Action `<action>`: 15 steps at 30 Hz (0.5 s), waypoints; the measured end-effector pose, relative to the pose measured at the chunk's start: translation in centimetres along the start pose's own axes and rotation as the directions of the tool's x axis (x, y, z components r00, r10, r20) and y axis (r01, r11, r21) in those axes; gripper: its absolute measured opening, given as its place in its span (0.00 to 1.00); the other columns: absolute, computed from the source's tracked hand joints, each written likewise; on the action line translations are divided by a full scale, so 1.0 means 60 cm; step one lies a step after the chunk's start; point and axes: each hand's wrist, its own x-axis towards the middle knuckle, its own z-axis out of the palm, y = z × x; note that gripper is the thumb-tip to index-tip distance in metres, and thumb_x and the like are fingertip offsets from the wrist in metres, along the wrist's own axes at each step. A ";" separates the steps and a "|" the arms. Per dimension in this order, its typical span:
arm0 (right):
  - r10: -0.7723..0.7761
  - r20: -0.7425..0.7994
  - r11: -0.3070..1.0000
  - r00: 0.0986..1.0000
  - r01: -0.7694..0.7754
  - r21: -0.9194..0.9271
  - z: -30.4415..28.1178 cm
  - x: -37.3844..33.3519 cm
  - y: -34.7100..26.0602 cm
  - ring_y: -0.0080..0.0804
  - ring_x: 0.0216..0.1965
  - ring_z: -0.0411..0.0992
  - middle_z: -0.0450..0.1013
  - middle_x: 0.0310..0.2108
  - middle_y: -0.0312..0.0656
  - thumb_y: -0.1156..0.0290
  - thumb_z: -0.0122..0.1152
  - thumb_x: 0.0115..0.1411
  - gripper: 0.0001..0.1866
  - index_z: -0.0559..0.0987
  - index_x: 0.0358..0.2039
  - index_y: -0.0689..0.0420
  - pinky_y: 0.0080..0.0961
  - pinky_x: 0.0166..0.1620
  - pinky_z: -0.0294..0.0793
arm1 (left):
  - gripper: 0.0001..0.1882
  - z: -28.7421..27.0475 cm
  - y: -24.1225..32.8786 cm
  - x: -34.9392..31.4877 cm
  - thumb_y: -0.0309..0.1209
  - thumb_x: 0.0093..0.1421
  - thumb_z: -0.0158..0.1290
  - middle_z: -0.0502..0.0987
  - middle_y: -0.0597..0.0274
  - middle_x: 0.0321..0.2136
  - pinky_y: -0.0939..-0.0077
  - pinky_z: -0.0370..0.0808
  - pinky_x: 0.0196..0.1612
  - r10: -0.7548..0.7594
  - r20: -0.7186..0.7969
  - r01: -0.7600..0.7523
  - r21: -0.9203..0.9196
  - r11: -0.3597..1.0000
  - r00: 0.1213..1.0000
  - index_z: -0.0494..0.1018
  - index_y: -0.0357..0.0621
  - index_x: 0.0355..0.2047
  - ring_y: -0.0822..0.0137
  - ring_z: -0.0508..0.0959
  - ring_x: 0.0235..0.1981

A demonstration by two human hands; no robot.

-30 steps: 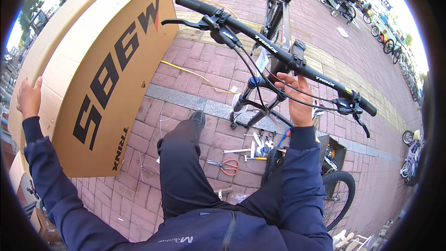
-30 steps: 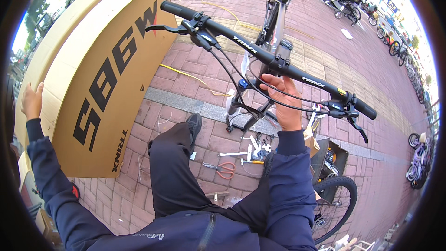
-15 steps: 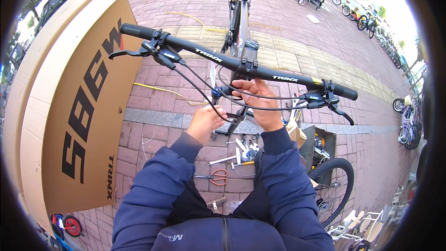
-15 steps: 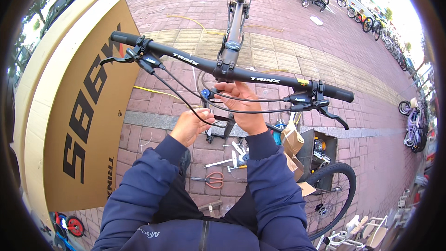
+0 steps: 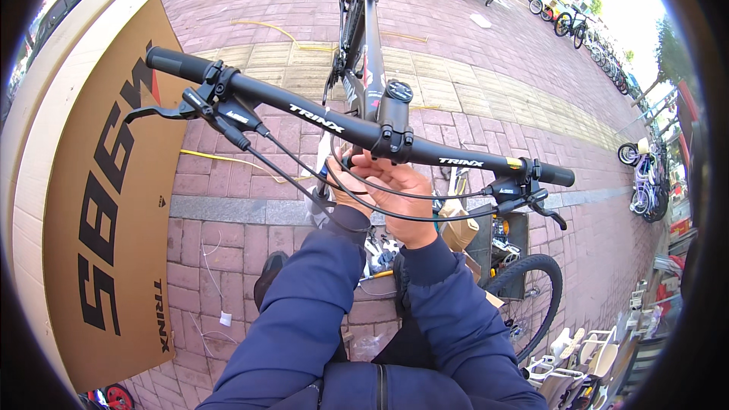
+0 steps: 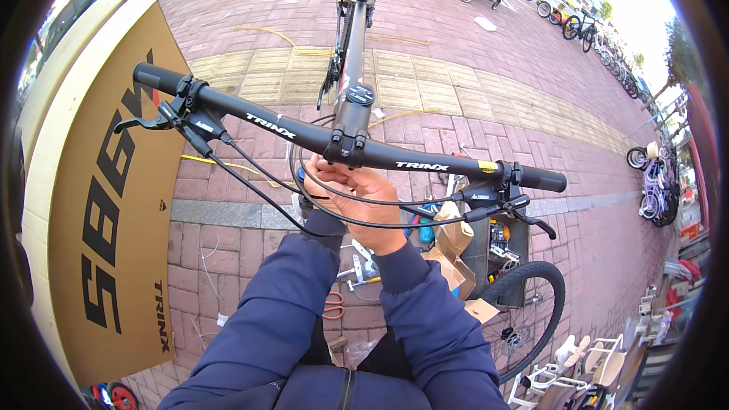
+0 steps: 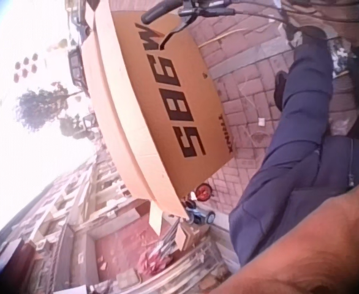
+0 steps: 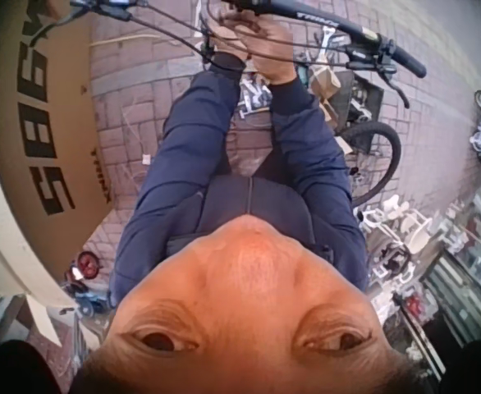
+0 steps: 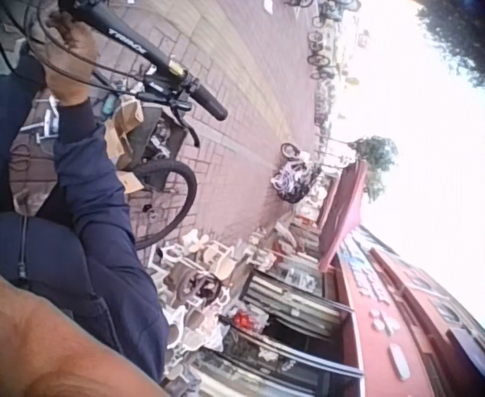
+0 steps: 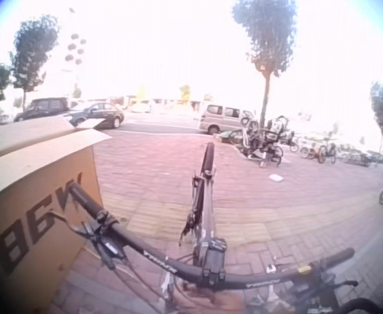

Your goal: The person installs a disc brake rotor onto a bicycle wheel using a screwdriver, then attaches a bell to the handlebar and removes protective packaging from the front fork. The wheel is set aside and the bicycle frame is repositioned during the process.

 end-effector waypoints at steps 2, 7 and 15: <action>-0.039 -0.143 0.999 0.989 0.041 0.010 -0.024 -0.010 -0.004 0.37 0.49 0.79 0.81 0.46 0.50 0.77 0.61 0.67 0.14 0.79 0.52 0.68 0.31 0.54 0.79 | 0.17 0.015 -0.010 0.008 0.43 0.69 0.46 0.83 0.60 0.38 0.66 0.80 0.41 0.068 -0.094 -0.075 -0.077 0.994 0.993 0.79 0.46 0.38 0.64 0.82 0.35; 0.069 -0.386 0.989 0.920 -0.114 -0.095 -0.084 -0.024 -0.008 0.28 0.37 0.81 0.82 0.41 0.46 0.71 0.59 0.70 0.13 0.80 0.49 0.66 0.23 0.42 0.82 | 0.18 0.026 0.050 0.003 0.42 0.66 0.44 0.81 0.53 0.32 0.55 0.79 0.41 0.132 -0.082 -0.127 0.062 0.990 0.988 0.78 0.42 0.38 0.55 0.82 0.34; 0.135 -0.368 0.988 0.920 -0.151 -0.015 -0.092 -0.014 -0.003 0.24 0.33 0.81 0.83 0.38 0.44 0.72 0.57 0.70 0.12 0.81 0.48 0.66 0.18 0.37 0.80 | 0.22 0.091 0.257 -0.086 0.47 0.69 0.42 0.80 0.52 0.30 0.59 0.78 0.31 0.410 0.070 -0.412 0.284 0.866 0.909 0.75 0.42 0.35 0.54 0.79 0.27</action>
